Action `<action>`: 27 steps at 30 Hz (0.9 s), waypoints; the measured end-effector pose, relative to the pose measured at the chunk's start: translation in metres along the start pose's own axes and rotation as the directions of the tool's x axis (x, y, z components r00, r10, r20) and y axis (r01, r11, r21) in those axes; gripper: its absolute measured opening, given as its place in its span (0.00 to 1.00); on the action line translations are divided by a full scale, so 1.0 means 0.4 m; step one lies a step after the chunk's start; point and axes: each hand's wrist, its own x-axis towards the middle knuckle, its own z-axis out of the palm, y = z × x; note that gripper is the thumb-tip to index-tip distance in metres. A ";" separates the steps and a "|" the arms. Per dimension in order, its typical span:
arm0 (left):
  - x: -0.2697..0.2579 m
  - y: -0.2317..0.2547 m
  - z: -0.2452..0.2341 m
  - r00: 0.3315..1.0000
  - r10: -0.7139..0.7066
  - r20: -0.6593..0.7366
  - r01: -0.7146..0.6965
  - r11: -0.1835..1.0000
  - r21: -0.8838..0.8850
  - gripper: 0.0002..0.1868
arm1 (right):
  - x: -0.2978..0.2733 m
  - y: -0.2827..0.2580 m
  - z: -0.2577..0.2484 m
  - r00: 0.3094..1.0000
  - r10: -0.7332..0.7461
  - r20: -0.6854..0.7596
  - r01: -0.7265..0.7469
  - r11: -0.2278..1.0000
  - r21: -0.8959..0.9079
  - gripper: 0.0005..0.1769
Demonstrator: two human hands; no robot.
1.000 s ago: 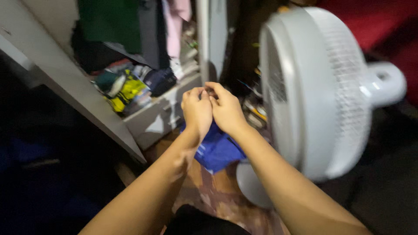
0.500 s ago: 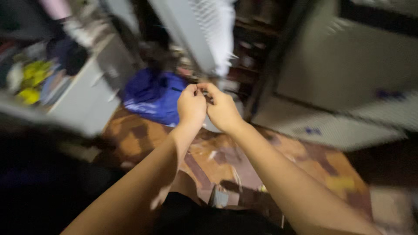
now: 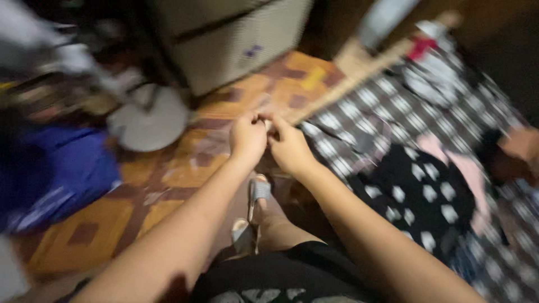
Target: The person picks up various shirts from a bed, places each on a blue hanger, and hangs them in a wardrobe. The person repeats this process for multiple shirts of different colors and patterns.
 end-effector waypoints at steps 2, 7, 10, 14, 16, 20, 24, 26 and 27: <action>-0.062 -0.001 0.102 0.990 0.092 0.108 -0.102 0.991 0.086 0.12 | -0.094 0.052 -0.073 0.984 0.173 -0.032 -0.168 0.979 0.116 0.27; -0.239 -0.001 0.328 0.854 0.155 0.496 -0.206 0.977 0.049 0.13 | -0.302 0.214 -0.218 0.882 0.363 -0.301 -0.357 0.931 0.076 0.23; -0.334 0.029 0.457 0.718 0.102 0.689 -0.233 0.967 0.099 0.14 | -0.427 0.291 -0.285 0.776 0.501 -0.384 -0.433 0.865 0.255 0.21; -0.455 0.036 0.636 0.570 0.040 0.820 -0.294 0.943 0.158 0.14 | -0.582 0.403 -0.387 0.659 0.616 -0.431 -0.464 0.784 0.412 0.19; -0.515 0.029 0.716 0.526 0.074 0.848 -0.347 0.928 0.134 0.15 | -0.670 0.470 -0.428 0.632 0.609 -0.479 -0.493 0.793 0.358 0.19; -0.649 0.057 0.862 0.495 -0.046 0.868 -0.338 0.910 0.241 0.14 | -0.835 0.646 -0.525 0.491 0.692 -0.529 -0.694 0.678 0.242 0.18; -0.756 0.067 0.976 0.444 -0.130 0.887 -0.239 0.936 0.257 0.12 | -1.018 0.919 -0.571 0.364 0.730 -0.579 -0.807 0.558 0.196 0.18; -0.782 0.073 1.023 0.440 -0.155 0.884 -0.220 0.936 0.274 0.12 | -1.111 1.054 -0.575 0.122 0.858 -0.499 -0.808 0.378 0.452 0.18; -0.789 0.075 1.041 0.434 -0.179 0.883 -0.216 0.931 0.294 0.11 | -1.161 1.119 -0.583 0.087 0.848 -0.523 -0.807 0.368 0.463 0.17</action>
